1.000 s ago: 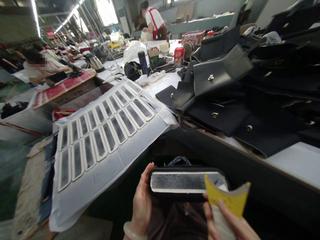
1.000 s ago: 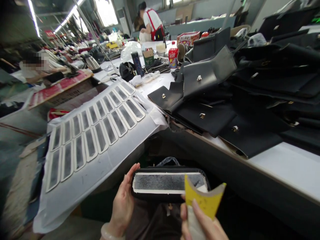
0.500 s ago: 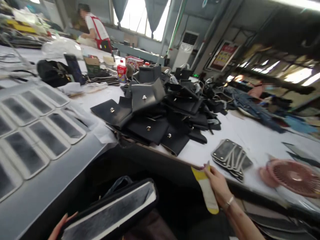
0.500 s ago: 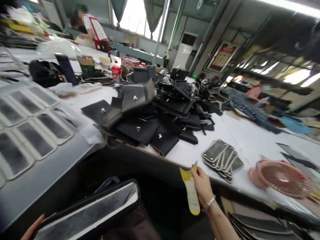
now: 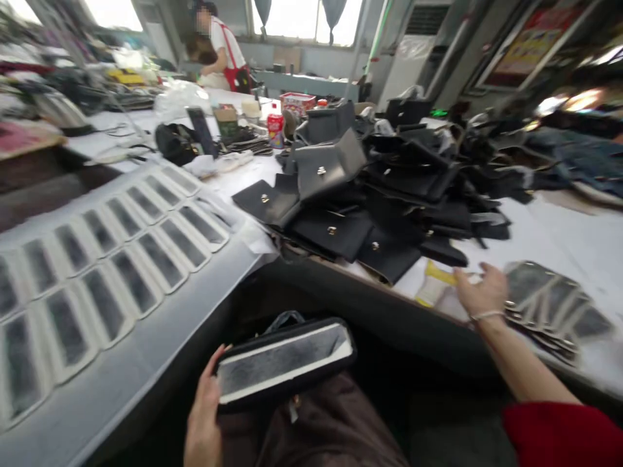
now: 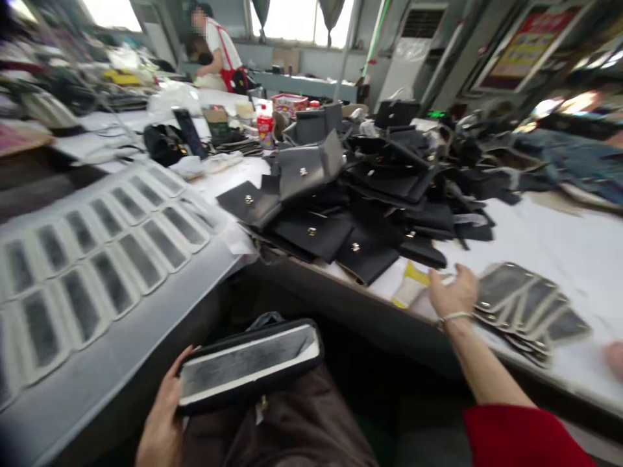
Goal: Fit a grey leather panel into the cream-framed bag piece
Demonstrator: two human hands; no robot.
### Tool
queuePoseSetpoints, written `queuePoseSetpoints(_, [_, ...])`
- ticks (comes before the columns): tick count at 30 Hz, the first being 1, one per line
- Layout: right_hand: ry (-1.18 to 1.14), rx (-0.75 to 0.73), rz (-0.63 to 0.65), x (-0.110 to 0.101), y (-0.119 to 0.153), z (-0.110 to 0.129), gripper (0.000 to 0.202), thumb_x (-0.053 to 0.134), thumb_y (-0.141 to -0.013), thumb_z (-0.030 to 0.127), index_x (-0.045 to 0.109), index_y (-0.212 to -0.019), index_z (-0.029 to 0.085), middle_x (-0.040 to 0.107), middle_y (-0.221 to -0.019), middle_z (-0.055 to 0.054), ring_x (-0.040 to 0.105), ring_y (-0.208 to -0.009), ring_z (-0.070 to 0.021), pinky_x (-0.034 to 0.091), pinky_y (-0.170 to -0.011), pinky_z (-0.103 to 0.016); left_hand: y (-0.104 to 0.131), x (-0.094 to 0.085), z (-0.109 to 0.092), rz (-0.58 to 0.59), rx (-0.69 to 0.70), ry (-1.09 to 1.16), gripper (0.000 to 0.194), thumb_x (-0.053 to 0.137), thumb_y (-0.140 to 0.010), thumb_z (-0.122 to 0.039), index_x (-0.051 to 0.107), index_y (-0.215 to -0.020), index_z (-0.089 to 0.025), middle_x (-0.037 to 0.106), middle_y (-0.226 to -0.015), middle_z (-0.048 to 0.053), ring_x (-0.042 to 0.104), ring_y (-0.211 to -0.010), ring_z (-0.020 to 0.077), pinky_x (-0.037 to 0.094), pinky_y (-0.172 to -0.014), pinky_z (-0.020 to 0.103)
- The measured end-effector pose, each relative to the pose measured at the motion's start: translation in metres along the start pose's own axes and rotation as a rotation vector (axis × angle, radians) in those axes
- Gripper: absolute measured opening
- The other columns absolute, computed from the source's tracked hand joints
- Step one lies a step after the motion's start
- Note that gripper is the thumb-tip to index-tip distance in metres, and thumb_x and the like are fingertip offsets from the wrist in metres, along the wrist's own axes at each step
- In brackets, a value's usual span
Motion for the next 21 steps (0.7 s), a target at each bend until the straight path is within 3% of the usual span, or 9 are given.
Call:
queuePoseSetpoints(2, [0.033,-0.089,0.033,0.004,0.035,0.015,0.052,0.06,-0.081,0.008,0.051,-0.131,-0.004,0.046,-0.139,-0.027,0.034,-0.136,-0.0335,0.019,-0.115,-0.038,0.002,-0.003,0.0,0.009,-0.075,0.164,0.058,0.052,-0.087,-0.06,0.051,-0.135,-0.027,0.054,-0.138,0.003,0.049,-0.127,0.0256,0.04,-0.109,0.035])
queuePoseSetpoints(4, [0.076,-0.138,0.213,0.019,0.087,0.024,0.046,0.053,-0.089,0.045,0.061,-0.125,0.019,0.063,-0.12,-0.015,0.059,-0.098,-0.0309,0.04,-0.094,-0.045,0.004,0.003,-0.002,0.015,-0.131,0.332,0.059,0.05,-0.089,-0.06,0.048,-0.138,-0.028,0.053,-0.139,0.003,0.047,-0.129,0.0237,0.041,-0.107,0.032])
queuePoseSetpoints(5, [0.053,-0.118,0.349,0.031,0.118,0.025,0.05,0.053,-0.084,0.056,0.063,-0.121,0.025,0.068,-0.105,-0.011,0.06,-0.079,-0.0279,0.044,-0.084,-0.045,0.005,0.006,-0.003,0.009,-0.153,0.386,0.058,0.049,-0.09,-0.06,0.048,-0.138,-0.027,0.054,-0.138,0.004,0.046,-0.13,0.0226,0.042,-0.105,0.029])
queuePoseSetpoints(7, [-0.159,0.016,0.599,0.058,0.179,0.024,0.055,0.055,-0.077,0.067,0.068,-0.112,0.027,0.069,-0.109,-0.008,0.06,-0.098,-0.0303,0.041,-0.098,-0.047,0.007,0.012,-0.005,0.003,-0.163,0.432,0.058,0.046,-0.091,-0.06,0.049,-0.137,-0.025,0.053,-0.138,0.005,0.046,-0.13,0.0222,0.044,-0.102,0.028])
queuePoseSetpoints(9, [-0.441,0.28,0.822,0.089,0.234,0.02,0.056,0.061,-0.074,0.069,0.069,-0.11,0.025,0.065,-0.123,-0.006,0.052,-0.122,-0.0284,0.03,-0.114,-0.043,0.007,0.013,-0.006,0.001,-0.137,0.421,0.056,0.045,-0.092,-0.058,0.05,-0.136,-0.023,0.051,-0.14,0.006,0.047,-0.129,0.0233,0.044,-0.101,0.029])
queuePoseSetpoints(11, [-0.65,0.498,0.947,0.114,0.269,0.021,0.055,0.064,-0.077,0.065,0.065,-0.116,0.027,0.058,-0.135,-0.003,0.045,-0.131,-0.0245,0.023,-0.119,-0.039,0.006,0.011,-0.005,0.001,-0.111,0.403,0.053,0.043,-0.094,-0.056,0.049,-0.136,-0.024,0.049,-0.142,0.005,0.048,-0.128,0.0238,0.044,-0.101,0.031])
queuePoseSetpoints(13, [-0.71,0.547,0.968,0.127,0.28,0.024,0.052,0.061,-0.081,0.062,0.061,-0.123,0.03,0.054,-0.139,-0.001,0.045,-0.131,-0.0241,0.023,-0.12,-0.041,0.004,0.009,-0.004,0.001,-0.081,0.361,0.051,0.042,-0.094,-0.054,0.049,-0.136,-0.026,0.049,-0.142,0.004,0.048,-0.128,0.0228,0.043,-0.102,0.03])
queuePoseSetpoints(17, [-0.662,0.385,0.917,0.128,0.274,0.034,0.05,0.052,-0.088,0.061,0.059,-0.125,0.029,0.055,-0.138,-0.003,0.045,-0.13,-0.0264,0.021,-0.119,-0.045,0.001,0.002,-0.016,-0.055,0.031,0.051,0.047,0.046,-0.09,-0.053,0.057,-0.127,-0.026,0.053,-0.138,0.002,0.05,-0.125,0.0226,0.045,-0.1,0.028])
queuePoseSetpoints(21, [-0.723,0.31,0.876,0.125,0.269,0.044,0.047,0.047,-0.093,0.055,0.06,-0.126,0.025,0.057,-0.135,-0.007,0.046,-0.129,-0.0274,0.025,-0.116,-0.046,-0.013,-0.007,-0.016,-0.093,-0.002,-0.271,0.047,0.046,-0.086,-0.059,0.063,-0.121,-0.033,0.056,-0.135,-0.002,0.05,-0.125,0.0306,0.033,-0.115,0.046])
Point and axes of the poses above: each hand's wrist, its own y-axis away from the middle knuckle, its own x-axis out of the palm, z = x × y, the point moved 9 cm from there along -y, towards the middle knuckle
